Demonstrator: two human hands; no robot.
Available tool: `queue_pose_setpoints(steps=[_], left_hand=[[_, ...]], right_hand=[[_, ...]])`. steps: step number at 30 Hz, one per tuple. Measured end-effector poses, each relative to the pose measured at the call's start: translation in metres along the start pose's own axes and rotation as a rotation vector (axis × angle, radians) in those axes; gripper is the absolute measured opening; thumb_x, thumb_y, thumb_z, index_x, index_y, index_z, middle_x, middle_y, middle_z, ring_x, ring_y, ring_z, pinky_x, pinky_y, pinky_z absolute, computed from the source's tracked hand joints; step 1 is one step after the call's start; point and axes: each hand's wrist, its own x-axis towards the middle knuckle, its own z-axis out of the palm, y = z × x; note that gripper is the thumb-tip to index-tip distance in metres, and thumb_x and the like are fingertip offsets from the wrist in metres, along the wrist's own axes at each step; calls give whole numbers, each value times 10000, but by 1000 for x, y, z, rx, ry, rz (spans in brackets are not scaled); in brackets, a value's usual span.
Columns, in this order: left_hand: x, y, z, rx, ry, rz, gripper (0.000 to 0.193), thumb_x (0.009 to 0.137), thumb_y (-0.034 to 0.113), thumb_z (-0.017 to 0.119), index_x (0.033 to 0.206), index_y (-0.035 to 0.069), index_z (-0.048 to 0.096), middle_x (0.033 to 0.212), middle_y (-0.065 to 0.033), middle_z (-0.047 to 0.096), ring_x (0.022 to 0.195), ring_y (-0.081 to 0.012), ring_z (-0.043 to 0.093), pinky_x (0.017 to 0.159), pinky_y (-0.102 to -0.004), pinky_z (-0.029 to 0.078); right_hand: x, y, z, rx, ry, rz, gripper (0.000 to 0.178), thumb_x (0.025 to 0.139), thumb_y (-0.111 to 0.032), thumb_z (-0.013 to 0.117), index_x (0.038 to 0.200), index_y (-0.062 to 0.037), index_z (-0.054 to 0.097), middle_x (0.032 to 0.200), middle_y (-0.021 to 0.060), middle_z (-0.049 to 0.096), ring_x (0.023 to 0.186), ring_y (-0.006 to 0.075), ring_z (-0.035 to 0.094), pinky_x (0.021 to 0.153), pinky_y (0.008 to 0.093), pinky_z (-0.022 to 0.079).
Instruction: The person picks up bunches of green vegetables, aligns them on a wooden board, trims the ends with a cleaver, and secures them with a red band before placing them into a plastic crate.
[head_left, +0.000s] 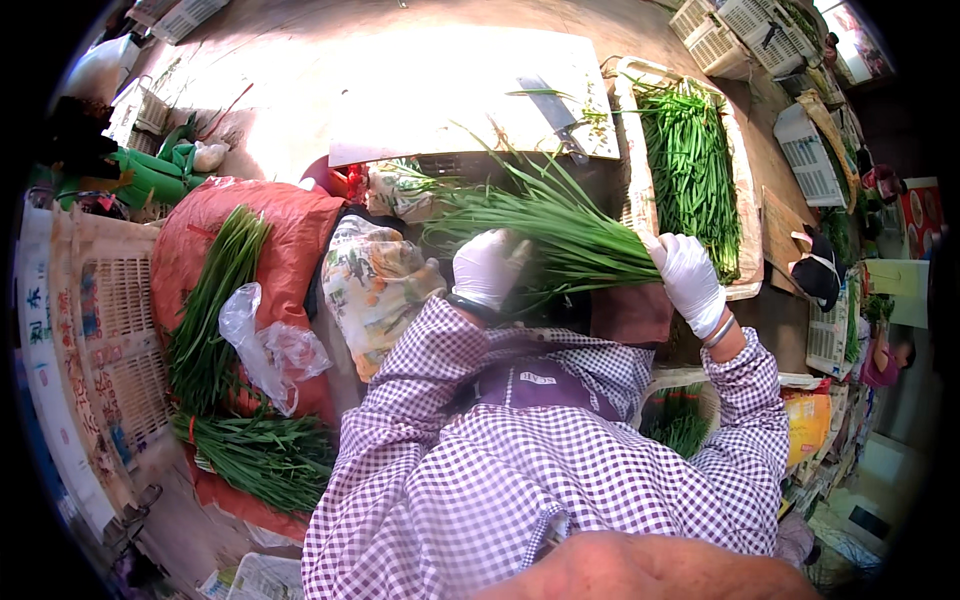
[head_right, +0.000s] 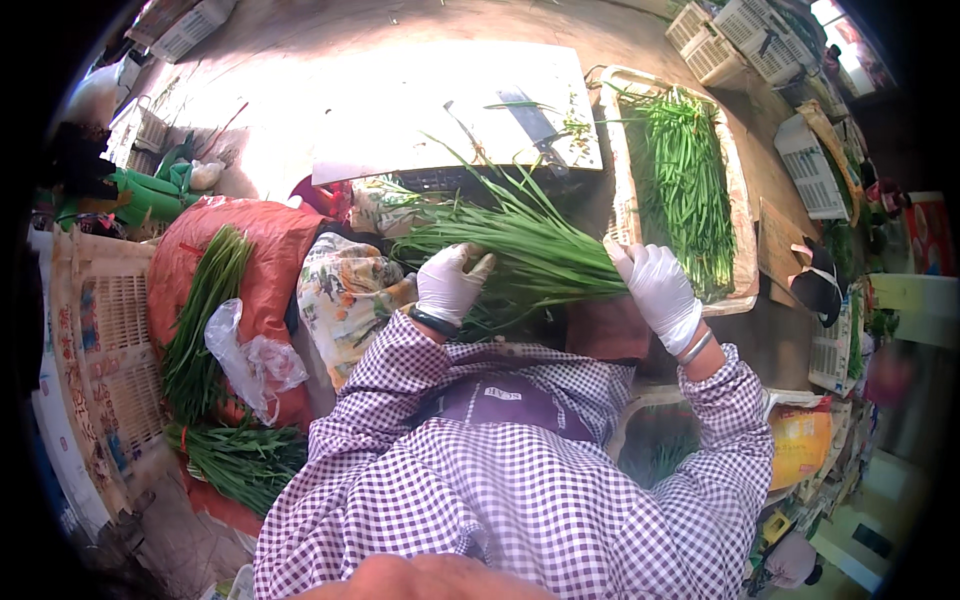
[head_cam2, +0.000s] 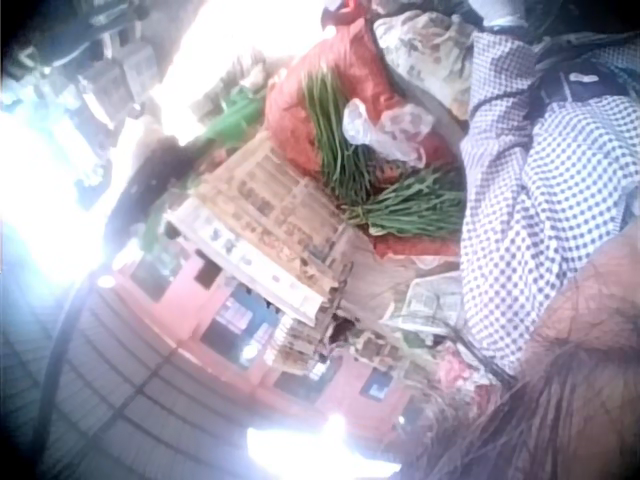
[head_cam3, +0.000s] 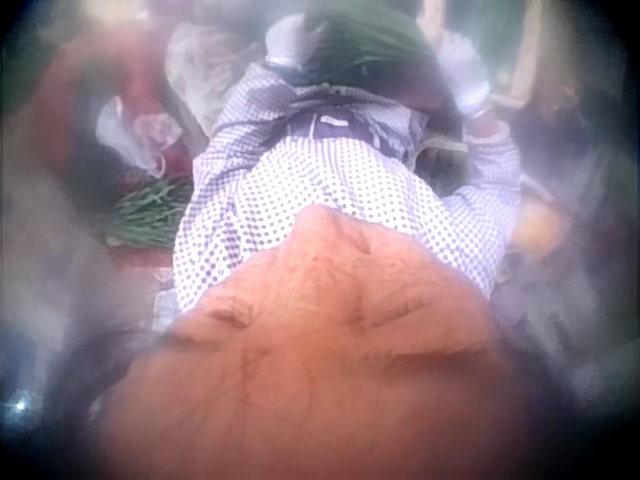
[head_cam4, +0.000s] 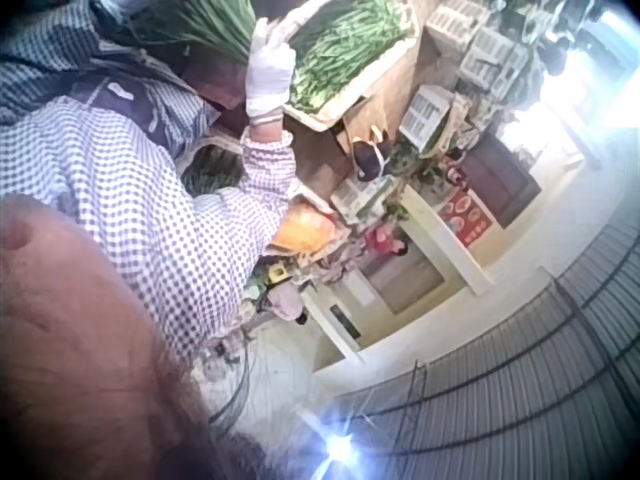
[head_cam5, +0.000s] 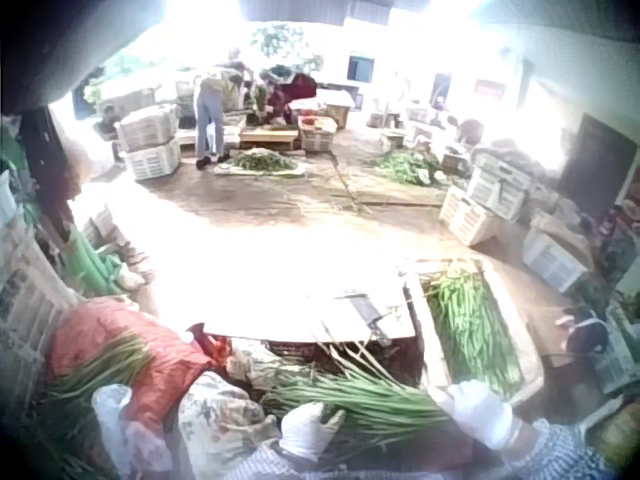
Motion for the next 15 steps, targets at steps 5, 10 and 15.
queue_pose_setpoints(steps=[5, 10, 15], left_hand=[[-6, 0, -2, -146, -72, -117, 304, 728, 286, 755, 948, 86, 691, 808, -97, 668, 711, -236, 646, 654, -330, 516], [-9, -2, -1, -193, -132, -175, 302, 727, 294, 742, 955, 103, 687, 887, -103, 686, 813, -266, 665, 720, -353, 527], [-6, -4, 5, -179, -128, -153, 255, 737, 246, 743, 927, 85, 690, 781, -107, 661, 700, -252, 648, 648, -344, 514]], right_hand=[[-3, 0, 3, -12, -5, 11, 477, 805, -88, 531, 1280, -93, 483, 797, 36, 458, 688, 183, 477, 622, 307, 427], [-5, 1, 6, -13, -4, 17, 474, 809, -85, 535, 1280, -97, 485, 817, 32, 478, 693, 180, 484, 623, 308, 431], [-1, -3, 1, 8, 36, 7, 487, 813, -78, 541, 1294, -105, 474, 872, 25, 527, 689, 178, 506, 614, 302, 444]])
